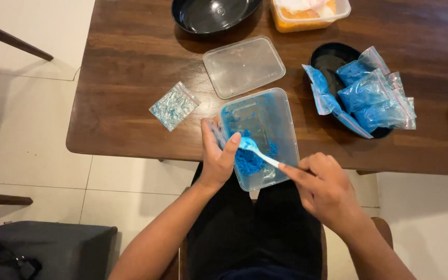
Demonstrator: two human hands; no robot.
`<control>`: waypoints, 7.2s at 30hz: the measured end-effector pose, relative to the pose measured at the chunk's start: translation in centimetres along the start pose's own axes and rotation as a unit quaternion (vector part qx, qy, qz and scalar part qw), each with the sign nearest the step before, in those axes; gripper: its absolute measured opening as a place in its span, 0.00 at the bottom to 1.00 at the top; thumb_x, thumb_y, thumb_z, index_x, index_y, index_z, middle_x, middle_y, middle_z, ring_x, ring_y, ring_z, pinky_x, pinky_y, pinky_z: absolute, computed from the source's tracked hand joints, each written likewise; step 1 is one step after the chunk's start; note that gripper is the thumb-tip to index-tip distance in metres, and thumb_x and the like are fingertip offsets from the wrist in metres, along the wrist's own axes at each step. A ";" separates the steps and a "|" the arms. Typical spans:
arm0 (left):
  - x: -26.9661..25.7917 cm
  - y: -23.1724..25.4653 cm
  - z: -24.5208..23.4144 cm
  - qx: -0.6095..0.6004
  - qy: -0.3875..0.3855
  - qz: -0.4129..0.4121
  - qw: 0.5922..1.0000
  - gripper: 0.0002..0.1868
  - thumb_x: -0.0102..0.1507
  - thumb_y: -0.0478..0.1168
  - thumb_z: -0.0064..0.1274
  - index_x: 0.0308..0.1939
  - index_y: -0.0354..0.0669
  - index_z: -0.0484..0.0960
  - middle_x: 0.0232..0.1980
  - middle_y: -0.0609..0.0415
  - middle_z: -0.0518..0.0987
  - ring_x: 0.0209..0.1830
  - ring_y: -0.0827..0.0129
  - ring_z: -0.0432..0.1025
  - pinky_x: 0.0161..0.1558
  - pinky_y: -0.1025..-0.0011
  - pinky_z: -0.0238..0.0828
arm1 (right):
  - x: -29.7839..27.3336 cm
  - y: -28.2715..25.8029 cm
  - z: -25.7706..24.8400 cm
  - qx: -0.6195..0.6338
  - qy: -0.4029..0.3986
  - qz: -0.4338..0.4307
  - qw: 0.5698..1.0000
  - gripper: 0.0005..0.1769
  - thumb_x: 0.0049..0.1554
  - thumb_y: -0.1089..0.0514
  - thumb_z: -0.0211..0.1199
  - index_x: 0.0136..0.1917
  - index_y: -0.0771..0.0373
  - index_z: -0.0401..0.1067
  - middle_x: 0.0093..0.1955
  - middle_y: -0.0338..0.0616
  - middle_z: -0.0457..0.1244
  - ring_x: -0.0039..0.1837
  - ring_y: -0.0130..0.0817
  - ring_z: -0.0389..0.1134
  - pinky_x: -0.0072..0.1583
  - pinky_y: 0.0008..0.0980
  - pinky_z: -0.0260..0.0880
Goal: Scooping blue granules from a plastic container into small zip-lock bags using a spoon.
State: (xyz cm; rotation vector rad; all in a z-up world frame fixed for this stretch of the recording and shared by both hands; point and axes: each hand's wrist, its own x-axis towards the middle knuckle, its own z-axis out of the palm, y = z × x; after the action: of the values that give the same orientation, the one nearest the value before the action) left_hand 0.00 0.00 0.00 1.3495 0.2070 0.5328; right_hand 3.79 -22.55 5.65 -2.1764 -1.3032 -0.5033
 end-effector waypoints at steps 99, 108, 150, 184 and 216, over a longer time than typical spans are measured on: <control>0.9 0.1 -1.9 0.199 0.090 0.195 0.956 0.34 0.54 0.59 0.66 0.46 0.42 0.64 0.39 0.48 0.67 0.39 0.52 0.69 0.46 0.63 0.67 | 1.6 3.0 3.7 0.328 0.206 0.398 0.832 0.11 0.69 0.63 0.55 0.50 0.69 0.77 0.29 0.47 0.63 0.32 0.25 0.57 0.39 0.19 0.60; 1.4 2.4 -1.9 0.236 0.037 0.219 0.946 0.28 0.59 0.62 0.59 0.40 0.42 0.68 0.38 0.51 0.67 0.37 0.54 0.69 0.42 0.62 0.66 | 1.5 3.7 4.3 0.354 0.226 0.411 0.809 0.11 0.70 0.61 0.54 0.52 0.70 0.76 0.29 0.47 0.63 0.33 0.23 0.58 0.40 0.17 0.61; 1.1 2.8 -2.6 0.305 0.001 0.326 0.895 0.30 0.52 0.68 0.60 0.35 0.48 0.69 0.34 0.60 0.69 0.34 0.65 0.67 0.44 0.68 0.58 | 10.2 -6.5 -0.9 0.298 -0.007 0.074 0.952 0.21 0.68 0.52 0.46 0.54 0.63 0.80 0.35 0.43 0.62 0.36 0.34 0.62 0.42 0.30 0.68; 2.1 -1.5 -2.9 0.249 0.030 0.114 0.961 0.43 0.49 0.69 0.64 0.46 0.41 0.60 0.43 0.35 0.75 0.42 0.34 0.75 0.45 0.46 0.71 | 4.4 1.0 2.5 0.194 0.158 0.240 0.938 0.14 0.71 0.61 0.53 0.53 0.69 0.78 0.37 0.52 0.70 0.37 0.32 0.67 0.44 0.30 0.68; 0.6 -0.7 0.0 0.060 -0.003 -0.032 0.998 0.27 0.65 0.44 0.59 0.49 0.41 0.54 0.63 0.36 0.68 0.59 0.55 0.72 0.61 0.53 0.69 | 0.4 0.7 5.1 0.236 0.219 0.142 0.936 0.17 0.67 0.55 0.55 0.48 0.66 0.80 0.35 0.45 0.71 0.36 0.39 0.65 0.40 0.32 0.69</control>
State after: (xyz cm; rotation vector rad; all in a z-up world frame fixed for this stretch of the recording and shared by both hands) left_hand 0.74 0.20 -0.58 1.4561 0.2809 0.4681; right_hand 4.78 -19.35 1.70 -1.6843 -0.7546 -0.4660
